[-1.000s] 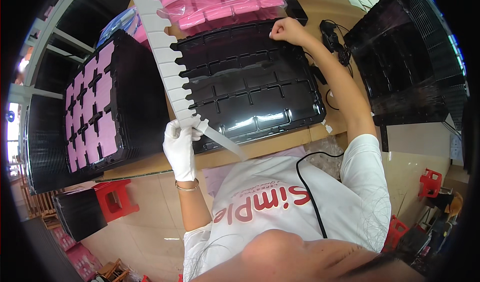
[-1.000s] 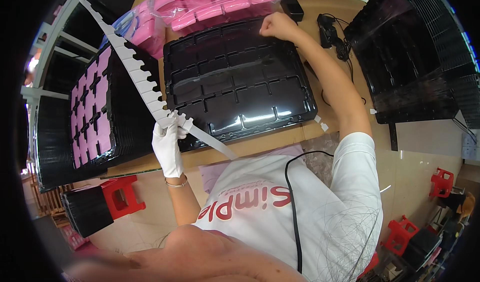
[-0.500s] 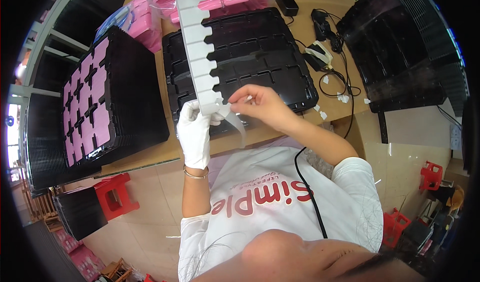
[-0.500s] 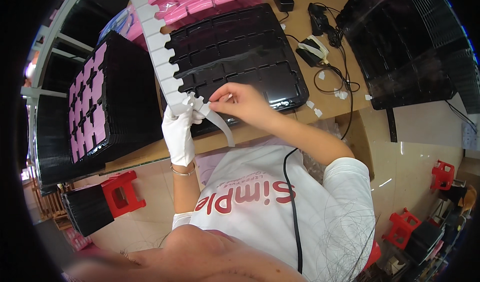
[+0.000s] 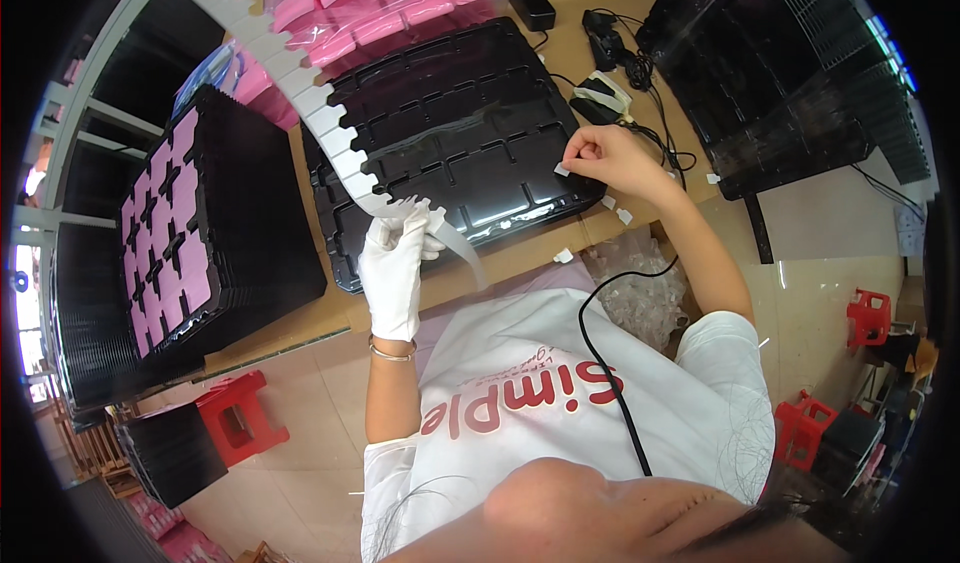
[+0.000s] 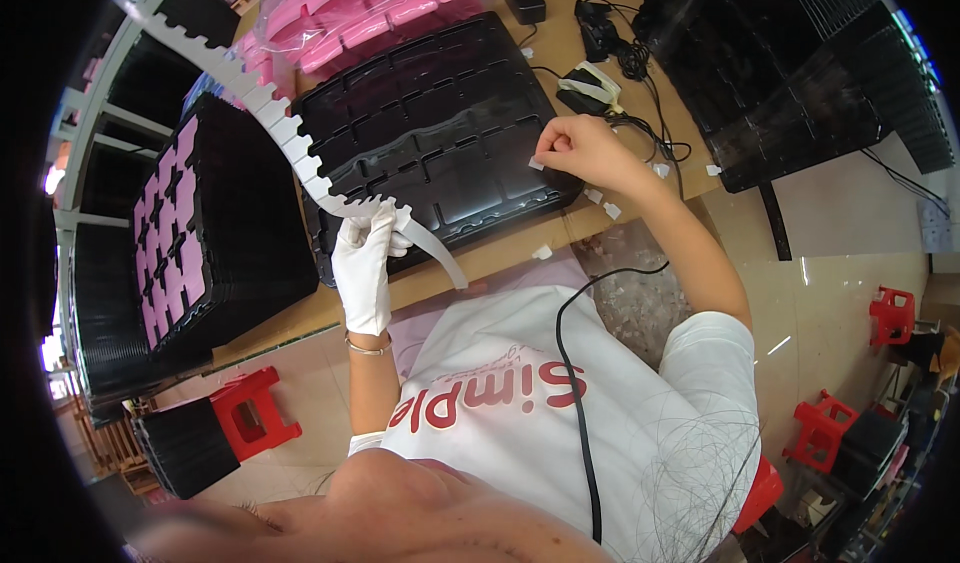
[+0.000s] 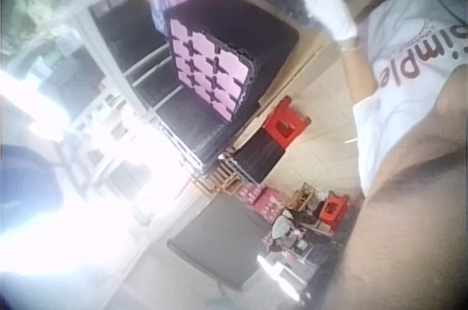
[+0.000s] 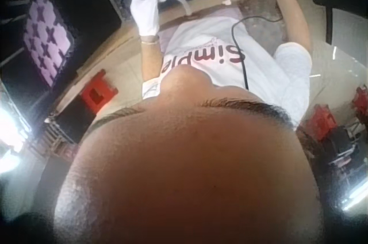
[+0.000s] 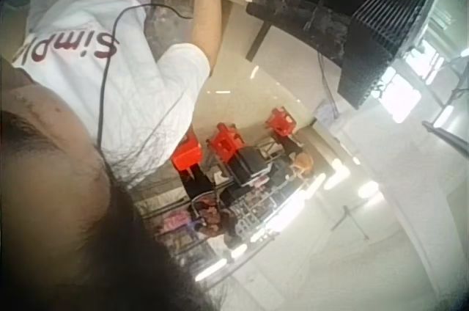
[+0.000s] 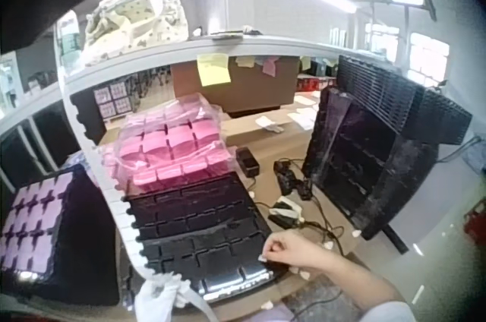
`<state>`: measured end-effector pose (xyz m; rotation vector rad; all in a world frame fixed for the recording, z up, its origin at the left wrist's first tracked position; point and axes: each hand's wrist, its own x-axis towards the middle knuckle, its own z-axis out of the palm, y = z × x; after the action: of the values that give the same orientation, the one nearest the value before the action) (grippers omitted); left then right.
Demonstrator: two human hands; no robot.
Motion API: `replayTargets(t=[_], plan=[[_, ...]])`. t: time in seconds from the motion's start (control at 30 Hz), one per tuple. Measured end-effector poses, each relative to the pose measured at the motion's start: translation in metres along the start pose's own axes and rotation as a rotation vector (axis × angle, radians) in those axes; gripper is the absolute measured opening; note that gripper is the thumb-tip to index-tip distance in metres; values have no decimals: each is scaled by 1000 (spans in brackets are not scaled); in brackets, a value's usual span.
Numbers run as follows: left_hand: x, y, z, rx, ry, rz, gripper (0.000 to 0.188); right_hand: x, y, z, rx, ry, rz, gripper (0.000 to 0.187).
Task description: The person assembles plastic trays by placing pink foam inserts into black plastic bases. They repeatedly pick up a foam insert, align it with the base, and press it into place. The person then stacks the completed unit onto a growing pile of finished trays.
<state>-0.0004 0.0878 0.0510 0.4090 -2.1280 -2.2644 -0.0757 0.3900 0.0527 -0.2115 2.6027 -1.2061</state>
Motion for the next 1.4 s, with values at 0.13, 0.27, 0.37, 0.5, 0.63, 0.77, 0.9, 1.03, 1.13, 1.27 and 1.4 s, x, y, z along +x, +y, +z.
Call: replayTargets(t=[0.13,0.27,0.37,0.5,0.63,0.77,0.9,1.03,1.13,1.27,1.4], plan=[[1,2,4,21,0,-7,18,3,5,10,-174,105,-81,16],[3,-4,3,47,6,7,18,-1,-1,16,-233,194,-90,13],[3,-4,4,9,3,41,21,-3,2,20,-258,230,-179,12],[1,-3,1,37,5,32,22,-28,-3,13,-47,19,-305,10],[-15,0,-15,109,-15,38,19,-108,10,-25,217,-48,-51,9],[-33,-11,-52,376,-208,102,13,-194,126,-34,-266,-9,317,18],[-35,32,-90,584,-831,112,25,-217,100,-23,-901,245,575,31],[-9,44,-92,571,-291,132,32,-125,8,-41,-451,418,-35,20],[24,61,-59,696,69,224,36,-3,-48,-39,-383,436,-593,11],[108,54,-36,820,15,537,25,179,-97,-35,-373,487,-977,16],[134,89,7,655,-104,411,43,299,-108,-29,-494,704,-1044,19]])
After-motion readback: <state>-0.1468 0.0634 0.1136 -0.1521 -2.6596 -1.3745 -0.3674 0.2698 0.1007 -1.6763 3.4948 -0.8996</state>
